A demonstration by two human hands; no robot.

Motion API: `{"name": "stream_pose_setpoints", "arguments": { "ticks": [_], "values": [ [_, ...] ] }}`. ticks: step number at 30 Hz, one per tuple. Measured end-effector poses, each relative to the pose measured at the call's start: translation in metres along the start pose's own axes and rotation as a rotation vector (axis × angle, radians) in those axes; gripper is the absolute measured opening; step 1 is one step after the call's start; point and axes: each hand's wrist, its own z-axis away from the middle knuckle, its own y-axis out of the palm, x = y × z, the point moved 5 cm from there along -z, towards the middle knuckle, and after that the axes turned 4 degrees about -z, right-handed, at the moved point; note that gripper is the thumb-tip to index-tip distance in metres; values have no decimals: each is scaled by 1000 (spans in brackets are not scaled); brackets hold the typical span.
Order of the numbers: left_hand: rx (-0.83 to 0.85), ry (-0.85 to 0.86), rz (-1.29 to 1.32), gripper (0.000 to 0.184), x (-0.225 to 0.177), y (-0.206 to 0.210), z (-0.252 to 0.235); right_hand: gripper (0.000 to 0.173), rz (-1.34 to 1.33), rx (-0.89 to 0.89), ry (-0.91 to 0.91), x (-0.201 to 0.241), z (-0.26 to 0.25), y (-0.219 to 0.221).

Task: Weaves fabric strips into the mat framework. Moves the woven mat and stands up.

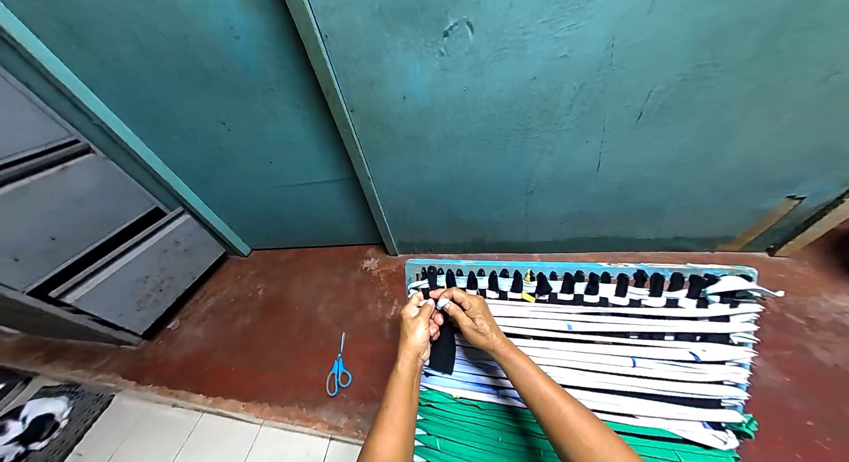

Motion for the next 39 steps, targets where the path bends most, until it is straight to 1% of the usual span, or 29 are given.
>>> {"name": "stream_pose_setpoints", "arguments": {
  "ticks": [2,3,4,5,7,8,10,12,14,17,19,24,27,30,32,33,34,35,37,39],
  "values": [
    [29,-13,-77,37,2,1,-1,29,14,-1,-6,-1,0,0],
    [40,-20,-92,43,3,3,-2,30,24,-1,-9,-1,0,1],
    [48,-29,-91,45,3,5,-2,30,37,1,-10,-1,-1,1],
    [52,-37,-80,41,2,7,-2,30,51,3,-14,-1,-1,2],
    [70,-62,-61,24,0,10,-5,30,76,6,-30,-1,-2,2],
    [82,-81,-53,18,0,11,-7,30,81,8,-34,-1,-2,2],
    [94,-110,-17,15,0,12,-8,30,95,13,-37,0,-4,1],
    [69,-87,67,15,1,13,-7,30,130,18,-37,1,-5,2],
    [19,-23,153,16,4,15,-3,30,159,10,-44,3,-4,4],
    [-74,39,224,16,7,19,3,30,163,-10,-56,4,-1,4],
    [-106,55,251,17,9,21,4,30,151,-10,-57,4,0,3],
    [-134,89,310,17,12,22,4,30,141,1,-45,5,-2,2],
    [-109,95,336,17,14,21,3,30,150,-3,-55,3,-1,2],
    [-89,91,313,21,16,20,3,29,160,-13,-54,4,-1,3],
    [-103,115,232,32,18,18,3,29,183,-16,-50,4,0,4],
    [-118,148,133,42,20,17,3,29,200,-12,-55,4,0,4],
    [-139,187,-18,51,20,15,3,29,223,-8,-71,4,0,5],
    [-166,231,-216,56,18,13,5,28,253,-6,-91,5,-1,6],
    [-163,312,-574,60,12,12,14,28,330,3,-117,9,-1,9],
    [-207,431,-737,60,15,13,22,27,408,19,-117,14,-2,14]
  ]
}}
